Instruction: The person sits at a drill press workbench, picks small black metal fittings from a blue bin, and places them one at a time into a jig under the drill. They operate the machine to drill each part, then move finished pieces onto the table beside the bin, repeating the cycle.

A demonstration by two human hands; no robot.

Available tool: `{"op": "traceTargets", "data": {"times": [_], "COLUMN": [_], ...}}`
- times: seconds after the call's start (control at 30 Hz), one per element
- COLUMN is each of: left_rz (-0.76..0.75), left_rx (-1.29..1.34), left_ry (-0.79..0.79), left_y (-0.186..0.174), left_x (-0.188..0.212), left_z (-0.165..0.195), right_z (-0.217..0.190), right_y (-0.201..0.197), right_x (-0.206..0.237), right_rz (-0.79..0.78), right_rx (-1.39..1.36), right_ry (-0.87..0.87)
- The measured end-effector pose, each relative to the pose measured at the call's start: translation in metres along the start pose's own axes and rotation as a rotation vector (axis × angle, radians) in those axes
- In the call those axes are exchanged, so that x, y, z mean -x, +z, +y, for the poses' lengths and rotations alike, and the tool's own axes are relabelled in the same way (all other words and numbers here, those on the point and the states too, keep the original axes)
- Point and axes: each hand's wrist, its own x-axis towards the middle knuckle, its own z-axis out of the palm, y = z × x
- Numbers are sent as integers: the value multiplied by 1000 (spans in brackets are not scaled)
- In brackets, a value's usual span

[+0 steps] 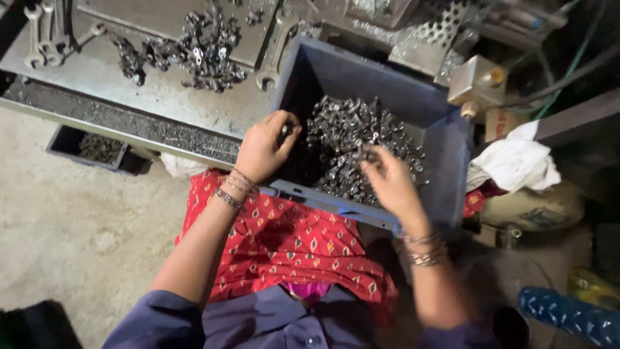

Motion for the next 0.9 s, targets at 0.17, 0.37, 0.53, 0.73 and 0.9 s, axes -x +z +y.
{"op": "traceTargets", "data": {"times": [0.17,0.37,0.53,0.73,0.9], "left_rz": [-79,-193,-181,-187,-189], "left_rx": [-191,-385,-396,-378,-373], "left_ry": [7,70,89,68,62], "left_y": [6,15,17,14,12], "left_x": [1,1,1,1,1], "left_z": [5,5,2,4,5], "right_z": [30,38,34,32,42], "right_y": [10,-2,-7,-12,-17], "right_x": [10,9,8,9,6], "right_rz": [21,142,72,88,68], "right_rx": [-255,-697,-742,-816,-908], "right_ry": [78,172,229,212,180]}}
